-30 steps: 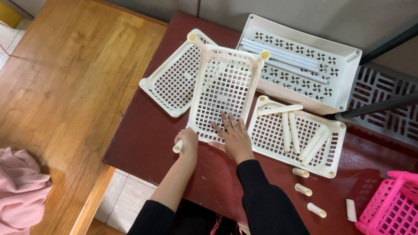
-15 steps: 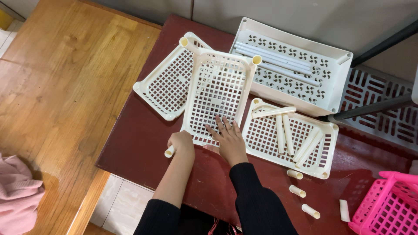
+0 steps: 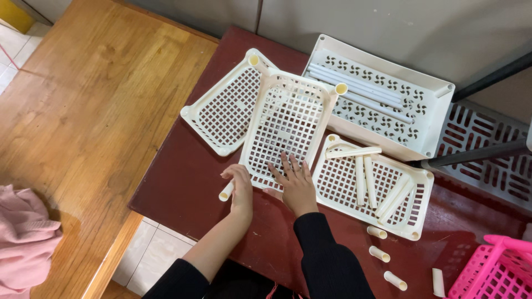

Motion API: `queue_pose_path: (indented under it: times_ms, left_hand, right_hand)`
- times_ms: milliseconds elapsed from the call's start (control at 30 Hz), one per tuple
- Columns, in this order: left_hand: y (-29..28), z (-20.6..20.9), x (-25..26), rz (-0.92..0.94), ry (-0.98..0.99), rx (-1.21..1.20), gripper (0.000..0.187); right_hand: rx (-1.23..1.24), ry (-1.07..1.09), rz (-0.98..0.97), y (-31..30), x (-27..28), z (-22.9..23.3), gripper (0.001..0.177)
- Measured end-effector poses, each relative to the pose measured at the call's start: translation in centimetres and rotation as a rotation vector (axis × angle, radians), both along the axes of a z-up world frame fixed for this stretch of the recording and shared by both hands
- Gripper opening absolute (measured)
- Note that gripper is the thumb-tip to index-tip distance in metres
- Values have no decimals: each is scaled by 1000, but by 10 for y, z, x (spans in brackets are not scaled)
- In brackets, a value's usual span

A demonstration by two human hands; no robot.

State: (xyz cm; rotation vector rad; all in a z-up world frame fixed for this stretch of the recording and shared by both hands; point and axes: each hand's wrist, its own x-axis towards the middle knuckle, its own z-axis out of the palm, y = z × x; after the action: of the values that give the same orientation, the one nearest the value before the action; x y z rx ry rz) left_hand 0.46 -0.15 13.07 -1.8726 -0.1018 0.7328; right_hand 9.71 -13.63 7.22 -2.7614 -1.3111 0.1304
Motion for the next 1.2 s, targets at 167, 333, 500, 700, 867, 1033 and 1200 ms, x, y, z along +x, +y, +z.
queue_pose_path:
  times_ms: [167,333,500,700,867,1033,1200]
  left_hand:
    - [22,-30,-31,-300,-109,69,17]
    - [29,-67,-4,55,-272,-231,20]
    - [33,-51,24,500,-144,-642,28]
    - [33,-3,39,771,-122,-796,26]
    - [14,46,23,523,-54,-631,31]
    - [28,80,-6,385,-273,-795,31]
    - [94,102,-47,329,-518,-1587,52]
  right_hand:
    - [-62,76,-9,4,1,7,80]
    - [-6,19,-5,3,0,0,77]
    - [93,-44,3,-1,1,-14,80]
    - [128,-89,1,-3,-2,-18,79]
    - [123,-99,-11,-3,0,-12,79]
    - [35,-29,-14,0,-1,-8,79]
    - [-17,37,-21,4,0,0,81]
